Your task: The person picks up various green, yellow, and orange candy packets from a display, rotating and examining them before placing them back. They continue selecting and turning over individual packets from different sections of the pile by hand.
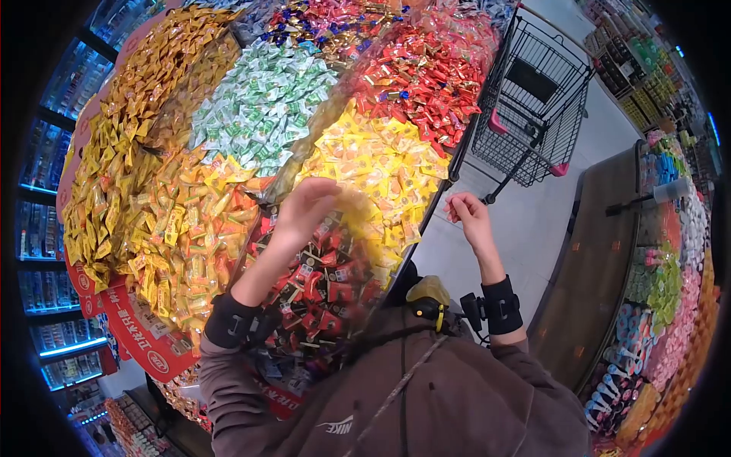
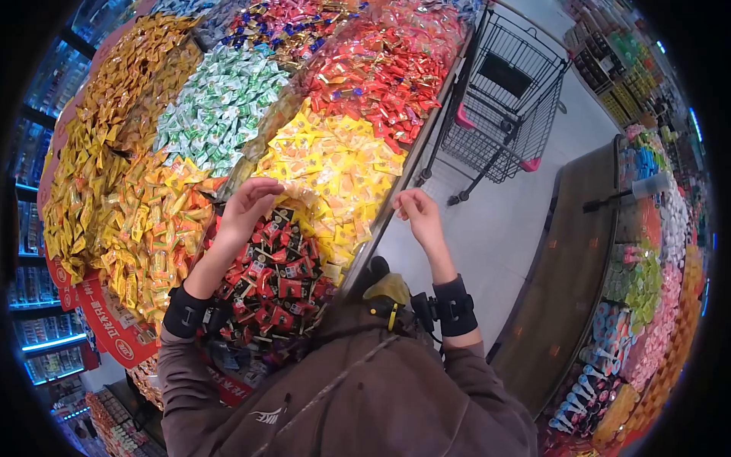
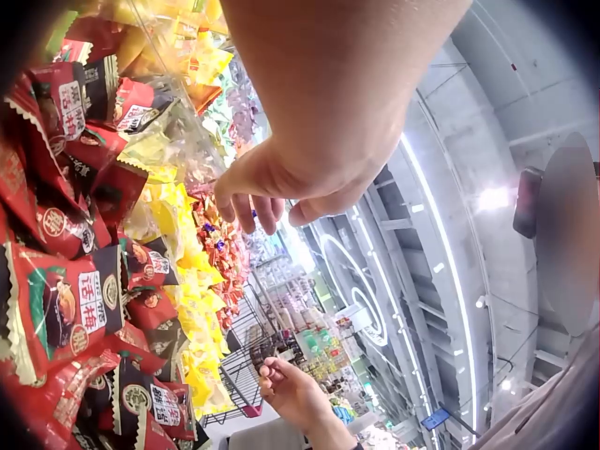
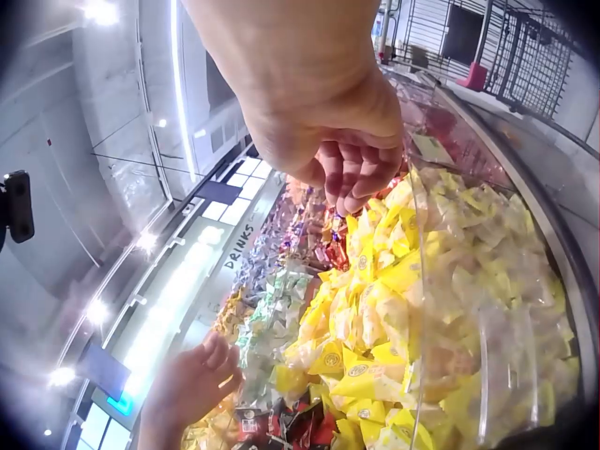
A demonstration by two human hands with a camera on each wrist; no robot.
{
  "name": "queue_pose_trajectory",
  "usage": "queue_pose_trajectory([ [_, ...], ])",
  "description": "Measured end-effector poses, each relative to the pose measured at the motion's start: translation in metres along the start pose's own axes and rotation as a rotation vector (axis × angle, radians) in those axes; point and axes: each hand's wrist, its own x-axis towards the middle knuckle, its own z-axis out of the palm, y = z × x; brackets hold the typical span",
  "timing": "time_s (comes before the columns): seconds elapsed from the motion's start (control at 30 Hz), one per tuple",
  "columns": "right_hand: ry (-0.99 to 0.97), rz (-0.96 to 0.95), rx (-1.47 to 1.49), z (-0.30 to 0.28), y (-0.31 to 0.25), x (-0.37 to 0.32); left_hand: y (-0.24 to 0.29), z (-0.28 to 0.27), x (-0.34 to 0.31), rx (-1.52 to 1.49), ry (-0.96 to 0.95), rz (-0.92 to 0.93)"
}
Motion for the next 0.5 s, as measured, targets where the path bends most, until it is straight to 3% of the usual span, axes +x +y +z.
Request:
queue_pose_trajectory([
  [0.27, 0.159, -0.004, -0.026, -0.041, 0.005, -0.023, -0.011, 0.022, 0.013, 0.059, -0.169, 0.03],
  [0.5, 0.166, -0.041, -0.033, -0.061, 0.008, -0.033, 0.011, 0.058, 0.026, 0.218, -0.241, 0.133],
])
